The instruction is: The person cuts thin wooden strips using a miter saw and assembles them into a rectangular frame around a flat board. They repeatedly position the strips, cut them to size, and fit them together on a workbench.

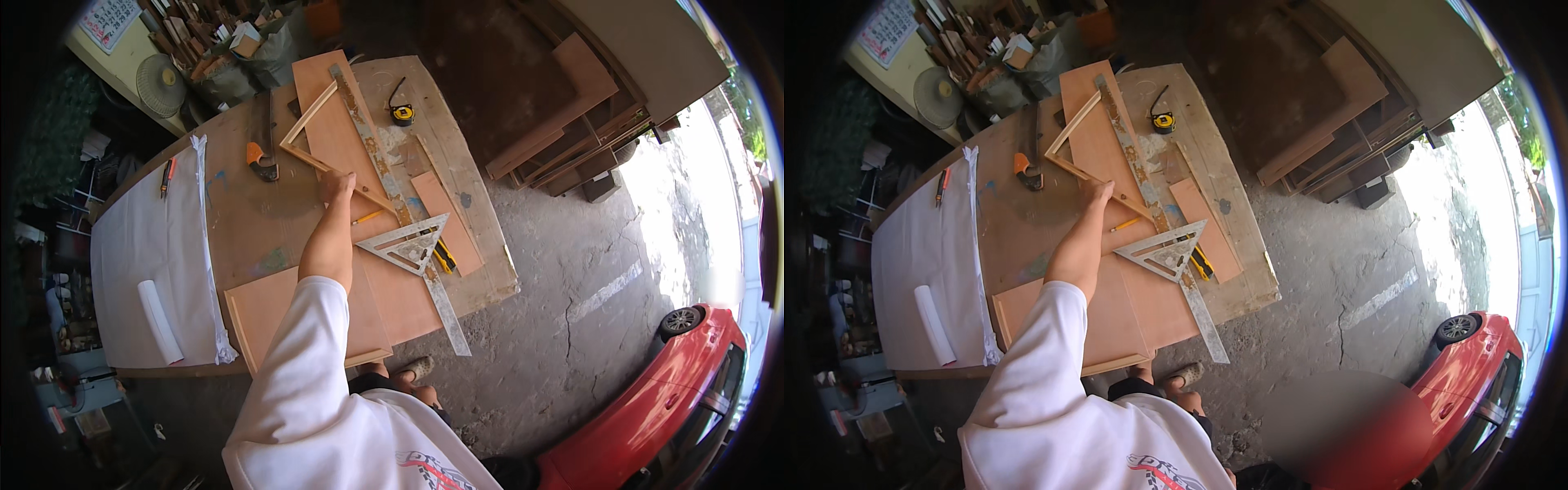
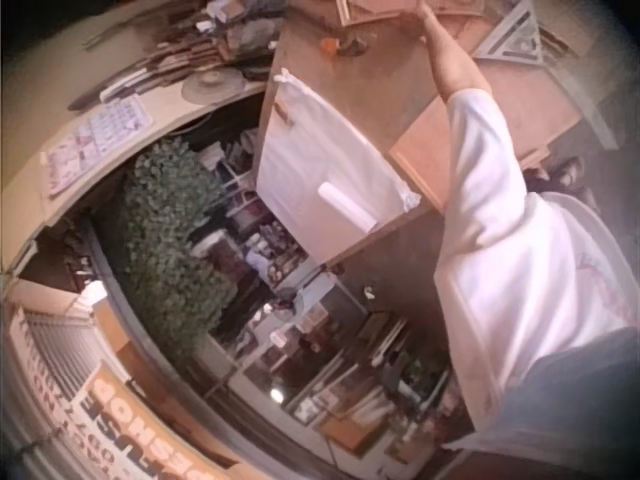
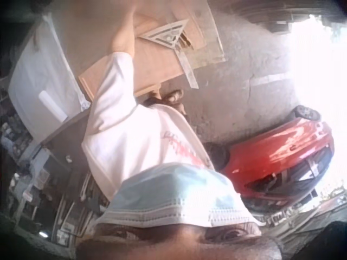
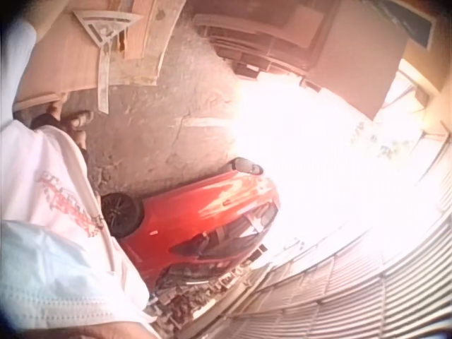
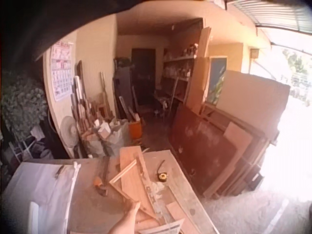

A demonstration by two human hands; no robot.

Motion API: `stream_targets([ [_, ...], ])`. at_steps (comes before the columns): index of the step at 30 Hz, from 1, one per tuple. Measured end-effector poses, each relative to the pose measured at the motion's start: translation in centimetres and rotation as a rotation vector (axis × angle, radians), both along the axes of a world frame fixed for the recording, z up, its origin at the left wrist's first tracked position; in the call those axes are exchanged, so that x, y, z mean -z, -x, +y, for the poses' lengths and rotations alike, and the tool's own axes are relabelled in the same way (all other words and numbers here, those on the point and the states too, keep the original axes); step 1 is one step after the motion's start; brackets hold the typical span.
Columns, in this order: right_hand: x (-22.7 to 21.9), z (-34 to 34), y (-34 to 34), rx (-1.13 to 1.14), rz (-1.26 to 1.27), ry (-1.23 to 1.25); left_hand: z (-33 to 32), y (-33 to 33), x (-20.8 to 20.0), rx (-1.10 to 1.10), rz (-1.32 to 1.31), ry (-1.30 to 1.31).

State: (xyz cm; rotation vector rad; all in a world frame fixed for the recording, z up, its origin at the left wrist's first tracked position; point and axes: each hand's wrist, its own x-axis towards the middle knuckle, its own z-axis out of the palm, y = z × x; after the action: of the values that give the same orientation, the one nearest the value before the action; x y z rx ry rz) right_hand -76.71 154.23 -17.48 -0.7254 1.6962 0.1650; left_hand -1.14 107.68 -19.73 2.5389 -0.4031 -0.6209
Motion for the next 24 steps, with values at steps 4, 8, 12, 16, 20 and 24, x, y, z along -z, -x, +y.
stream_targets([
  [4,0.5,-5.4,-0.3,0.016,-0.054,0.099,-0.6,-0.8,-0.5,-0.457,0.235,0.478],
  [8,2.1,-9.8,4.4,-0.021,-0.096,0.161,1.1,4.7,-7.1,-0.477,0.365,0.886],
  [12,0.7,-15.1,14.6,-0.141,-0.120,0.291,6.4,20.1,-15.3,-0.263,0.159,1.042],
  [16,-5.8,-27.6,23.1,-0.294,0.010,0.633,8.2,36.7,-21.0,-0.016,0.509,1.105],
  [20,-13.5,-44.1,23.2,-0.222,-0.032,1.012,6.1,51.3,-23.5,0.249,0.957,1.114],
  [24,-22.1,-52.7,19.3,-0.223,-0.200,1.194,3.7,59.9,-24.1,0.403,1.147,1.110],
])
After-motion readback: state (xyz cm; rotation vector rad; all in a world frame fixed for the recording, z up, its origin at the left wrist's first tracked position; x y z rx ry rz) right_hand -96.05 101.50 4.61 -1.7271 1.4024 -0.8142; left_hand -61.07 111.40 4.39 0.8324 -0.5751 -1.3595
